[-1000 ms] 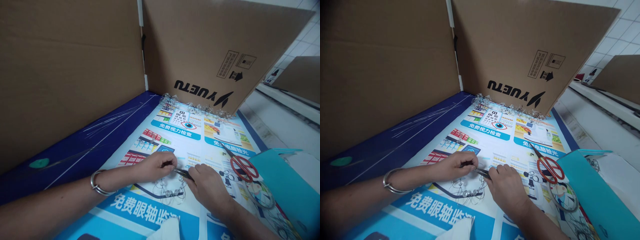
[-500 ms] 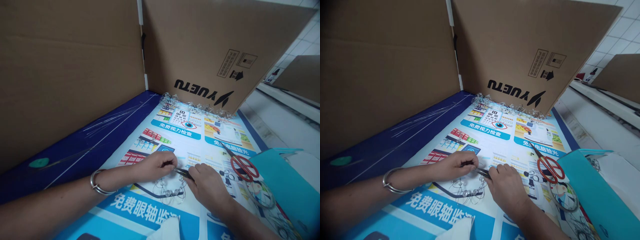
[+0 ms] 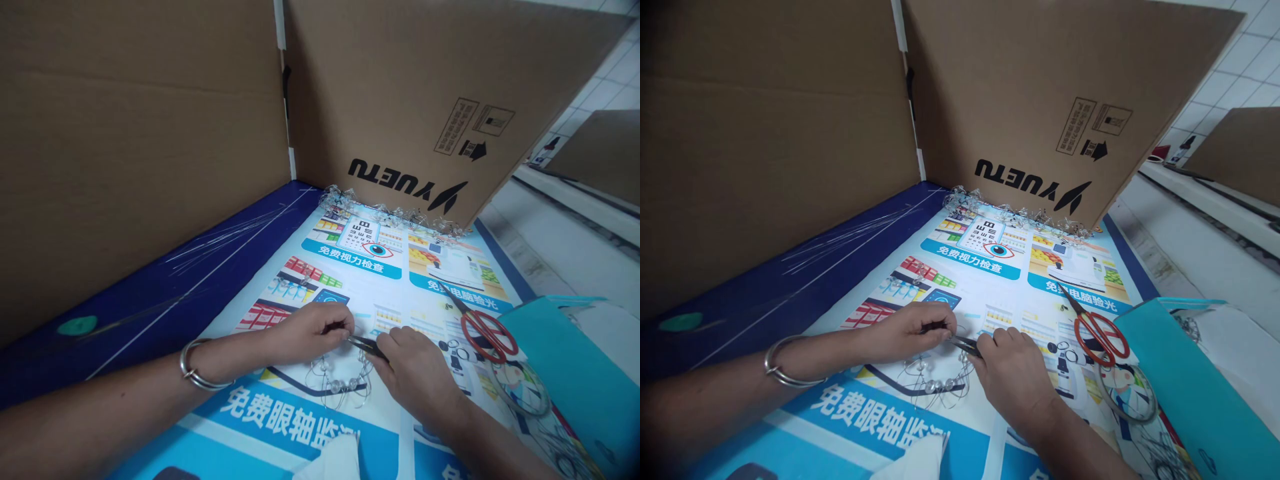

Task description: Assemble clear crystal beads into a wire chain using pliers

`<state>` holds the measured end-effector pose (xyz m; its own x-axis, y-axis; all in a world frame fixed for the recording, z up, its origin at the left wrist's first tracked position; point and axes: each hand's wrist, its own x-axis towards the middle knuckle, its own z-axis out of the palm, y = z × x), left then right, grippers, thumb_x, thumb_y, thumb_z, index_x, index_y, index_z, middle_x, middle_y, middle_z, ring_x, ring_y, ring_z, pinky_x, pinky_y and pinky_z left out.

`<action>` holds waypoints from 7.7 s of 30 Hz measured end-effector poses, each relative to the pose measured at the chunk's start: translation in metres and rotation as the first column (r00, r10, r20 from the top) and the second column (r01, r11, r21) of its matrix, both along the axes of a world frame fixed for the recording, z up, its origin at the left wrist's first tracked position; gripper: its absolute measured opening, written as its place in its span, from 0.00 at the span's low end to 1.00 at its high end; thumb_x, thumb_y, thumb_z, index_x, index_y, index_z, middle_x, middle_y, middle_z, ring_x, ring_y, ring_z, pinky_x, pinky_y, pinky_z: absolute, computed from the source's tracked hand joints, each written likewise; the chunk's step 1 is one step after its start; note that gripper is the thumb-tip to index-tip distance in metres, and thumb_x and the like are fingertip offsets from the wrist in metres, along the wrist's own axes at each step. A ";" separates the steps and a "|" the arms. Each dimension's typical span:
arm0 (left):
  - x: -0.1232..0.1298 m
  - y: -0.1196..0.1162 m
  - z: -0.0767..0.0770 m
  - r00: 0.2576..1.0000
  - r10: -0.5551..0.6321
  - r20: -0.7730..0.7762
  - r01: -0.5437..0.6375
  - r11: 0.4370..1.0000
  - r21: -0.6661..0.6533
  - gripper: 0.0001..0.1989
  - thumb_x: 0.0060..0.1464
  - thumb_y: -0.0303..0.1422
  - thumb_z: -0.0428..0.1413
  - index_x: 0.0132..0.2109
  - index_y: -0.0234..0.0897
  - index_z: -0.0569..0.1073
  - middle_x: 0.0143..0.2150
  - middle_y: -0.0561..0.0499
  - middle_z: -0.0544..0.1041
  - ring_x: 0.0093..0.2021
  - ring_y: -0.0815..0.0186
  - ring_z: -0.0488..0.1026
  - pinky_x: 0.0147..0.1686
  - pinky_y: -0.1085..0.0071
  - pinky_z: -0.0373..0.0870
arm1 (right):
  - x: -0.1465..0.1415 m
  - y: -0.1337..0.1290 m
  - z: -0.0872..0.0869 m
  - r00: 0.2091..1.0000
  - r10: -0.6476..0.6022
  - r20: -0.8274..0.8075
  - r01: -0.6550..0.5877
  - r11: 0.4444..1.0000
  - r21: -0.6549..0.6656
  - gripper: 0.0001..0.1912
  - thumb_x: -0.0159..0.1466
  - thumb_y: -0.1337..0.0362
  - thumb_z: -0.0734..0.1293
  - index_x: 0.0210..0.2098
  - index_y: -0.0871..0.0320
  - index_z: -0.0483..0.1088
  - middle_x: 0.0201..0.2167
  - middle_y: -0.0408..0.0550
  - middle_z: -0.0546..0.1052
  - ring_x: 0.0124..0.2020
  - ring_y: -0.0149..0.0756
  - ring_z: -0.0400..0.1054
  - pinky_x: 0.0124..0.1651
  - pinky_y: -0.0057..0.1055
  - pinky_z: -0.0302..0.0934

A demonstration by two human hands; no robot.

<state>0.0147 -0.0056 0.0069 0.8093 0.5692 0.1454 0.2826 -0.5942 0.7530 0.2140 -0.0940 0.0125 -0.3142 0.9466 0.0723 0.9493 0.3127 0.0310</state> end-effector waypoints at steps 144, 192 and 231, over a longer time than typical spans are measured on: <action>0.000 -0.010 0.000 0.997 0.080 0.017 -0.081 0.981 0.174 0.11 0.60 0.33 0.42 0.34 0.36 0.66 0.28 0.54 0.69 0.27 0.73 0.64 0.27 0.77 0.57 | -0.006 -0.009 0.025 0.995 -0.087 -0.044 0.081 0.988 -0.131 0.11 0.63 0.56 0.57 0.33 0.54 0.66 0.30 0.45 0.72 0.31 0.37 0.65 0.29 0.29 0.48; 0.001 -0.013 -0.001 0.998 0.008 0.061 -0.024 0.963 0.268 0.12 0.60 0.34 0.41 0.35 0.36 0.66 0.29 0.52 0.71 0.29 0.70 0.65 0.29 0.75 0.58 | 0.000 -0.003 0.031 0.971 -0.065 -0.228 -0.006 0.955 -0.298 0.14 0.63 0.56 0.56 0.31 0.55 0.68 0.29 0.43 0.74 0.29 0.31 0.66 0.29 0.24 0.51; -0.001 -0.008 -0.003 0.991 -0.044 0.125 0.025 0.988 0.150 0.10 0.59 0.32 0.44 0.35 0.35 0.68 0.29 0.53 0.71 0.29 0.73 0.66 0.29 0.78 0.60 | 0.004 -0.001 0.024 0.960 -0.081 -0.267 -0.010 0.946 -0.325 0.13 0.62 0.53 0.56 0.33 0.53 0.67 0.31 0.43 0.73 0.31 0.33 0.65 0.30 0.26 0.50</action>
